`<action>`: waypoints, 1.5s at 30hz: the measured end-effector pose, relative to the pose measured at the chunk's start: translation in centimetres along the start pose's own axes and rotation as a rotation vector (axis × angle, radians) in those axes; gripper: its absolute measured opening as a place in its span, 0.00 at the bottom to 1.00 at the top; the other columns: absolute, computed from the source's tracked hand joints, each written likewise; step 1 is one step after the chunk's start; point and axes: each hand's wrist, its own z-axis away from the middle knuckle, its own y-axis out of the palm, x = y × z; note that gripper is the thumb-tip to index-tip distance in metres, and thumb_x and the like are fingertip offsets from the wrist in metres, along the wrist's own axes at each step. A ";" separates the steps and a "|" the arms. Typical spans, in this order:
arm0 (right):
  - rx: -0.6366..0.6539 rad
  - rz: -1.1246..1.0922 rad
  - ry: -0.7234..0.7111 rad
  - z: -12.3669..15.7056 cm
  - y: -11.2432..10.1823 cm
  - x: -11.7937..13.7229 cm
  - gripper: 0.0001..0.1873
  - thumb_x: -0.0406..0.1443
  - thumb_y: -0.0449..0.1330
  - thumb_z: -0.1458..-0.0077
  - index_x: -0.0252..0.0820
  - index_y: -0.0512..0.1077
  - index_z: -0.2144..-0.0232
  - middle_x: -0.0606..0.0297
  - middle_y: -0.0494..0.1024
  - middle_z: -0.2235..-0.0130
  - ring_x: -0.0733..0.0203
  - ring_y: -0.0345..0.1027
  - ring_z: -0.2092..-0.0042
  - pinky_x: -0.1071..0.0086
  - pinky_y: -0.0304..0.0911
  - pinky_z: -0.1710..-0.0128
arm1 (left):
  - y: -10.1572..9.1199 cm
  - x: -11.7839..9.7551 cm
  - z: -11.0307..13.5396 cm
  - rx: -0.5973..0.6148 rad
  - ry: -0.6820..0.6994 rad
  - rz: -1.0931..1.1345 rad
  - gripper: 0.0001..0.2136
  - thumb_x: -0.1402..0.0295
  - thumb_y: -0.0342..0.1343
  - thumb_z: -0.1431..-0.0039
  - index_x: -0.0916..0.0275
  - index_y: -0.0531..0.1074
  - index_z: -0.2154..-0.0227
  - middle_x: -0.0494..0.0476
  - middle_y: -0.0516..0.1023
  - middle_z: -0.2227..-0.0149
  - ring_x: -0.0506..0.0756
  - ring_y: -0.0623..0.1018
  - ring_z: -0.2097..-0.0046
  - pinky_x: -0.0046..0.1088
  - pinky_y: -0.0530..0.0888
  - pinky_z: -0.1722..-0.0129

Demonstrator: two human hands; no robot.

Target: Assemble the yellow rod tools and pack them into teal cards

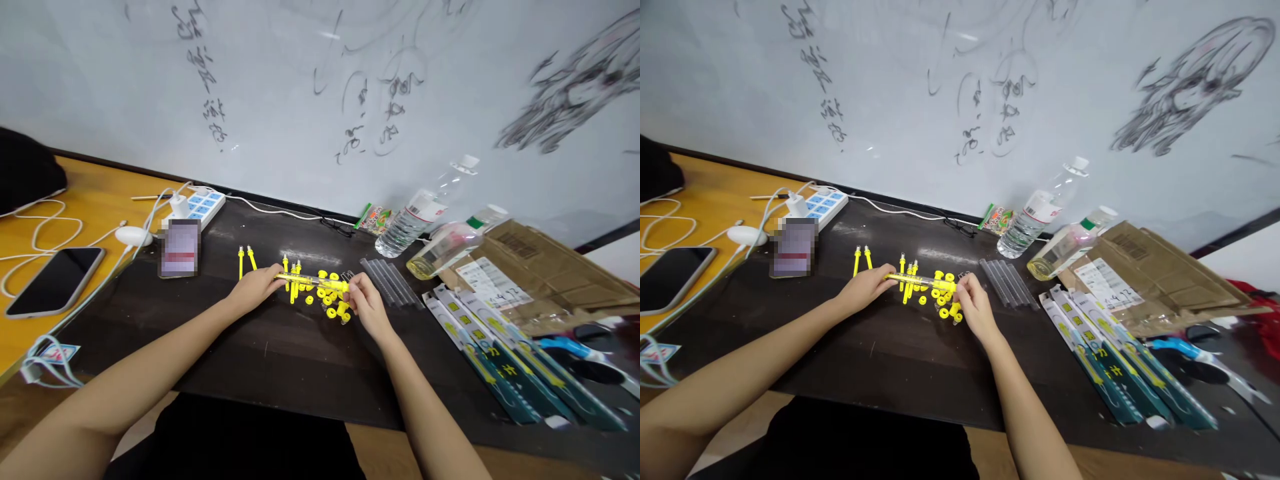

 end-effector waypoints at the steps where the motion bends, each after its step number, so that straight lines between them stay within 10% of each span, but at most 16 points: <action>1: 0.007 0.019 0.005 0.0 0.0 0.0 0.14 0.45 0.48 0.39 0.44 0.60 0.73 0.70 0.67 0.77 0.67 0.57 0.78 0.74 0.52 0.79 | 0.0 0.0 0.0 0.001 0.000 -0.004 0.13 0.58 0.42 0.36 0.60 0.64 0.57 0.56 0.75 0.65 0.56 0.76 0.64 0.28 0.67 0.67; 14: 0.005 0.004 0.001 0.1 0.1 0.1 0.10 0.44 0.50 0.41 0.44 0.60 0.69 0.69 0.68 0.75 0.66 0.58 0.77 0.73 0.53 0.79 | -0.3 -0.3 0.0 0.010 -0.020 0.014 0.13 0.58 0.42 0.36 0.60 0.64 0.57 0.56 0.75 0.66 0.56 0.76 0.64 0.27 0.67 0.66; 22: 0.021 0.116 -0.014 -0.1 0.1 0.0 0.25 0.48 0.43 0.38 0.42 0.60 0.82 0.67 0.64 0.80 0.65 0.57 0.77 0.71 0.52 0.77 | 0.0 0.0 0.0 0.006 0.006 0.018 0.13 0.58 0.42 0.36 0.60 0.64 0.57 0.56 0.75 0.65 0.57 0.76 0.65 0.28 0.67 0.67; 30: -0.014 0.019 -0.021 0.0 0.3 0.1 0.13 0.46 0.48 0.40 0.44 0.61 0.67 0.70 0.67 0.77 0.66 0.58 0.78 0.73 0.53 0.79 | -0.2 -0.1 0.1 0.004 -0.007 0.023 0.13 0.58 0.42 0.36 0.60 0.64 0.57 0.55 0.75 0.66 0.56 0.75 0.65 0.28 0.67 0.67; 40: 0.027 0.097 -0.014 0.0 0.2 -0.1 0.23 0.49 0.44 0.39 0.44 0.58 0.80 0.68 0.65 0.79 0.65 0.57 0.78 0.71 0.53 0.78 | 0.0 -0.1 0.0 0.008 -0.010 0.026 0.13 0.58 0.43 0.36 0.59 0.65 0.57 0.56 0.75 0.65 0.56 0.76 0.64 0.28 0.68 0.65; 45: -0.025 0.014 -0.009 0.1 0.2 -0.1 0.13 0.47 0.47 0.39 0.45 0.61 0.67 0.70 0.68 0.76 0.65 0.58 0.77 0.73 0.54 0.78 | 0.0 0.0 0.0 -0.004 -0.006 0.038 0.13 0.57 0.42 0.36 0.60 0.65 0.57 0.56 0.75 0.66 0.56 0.76 0.64 0.28 0.68 0.66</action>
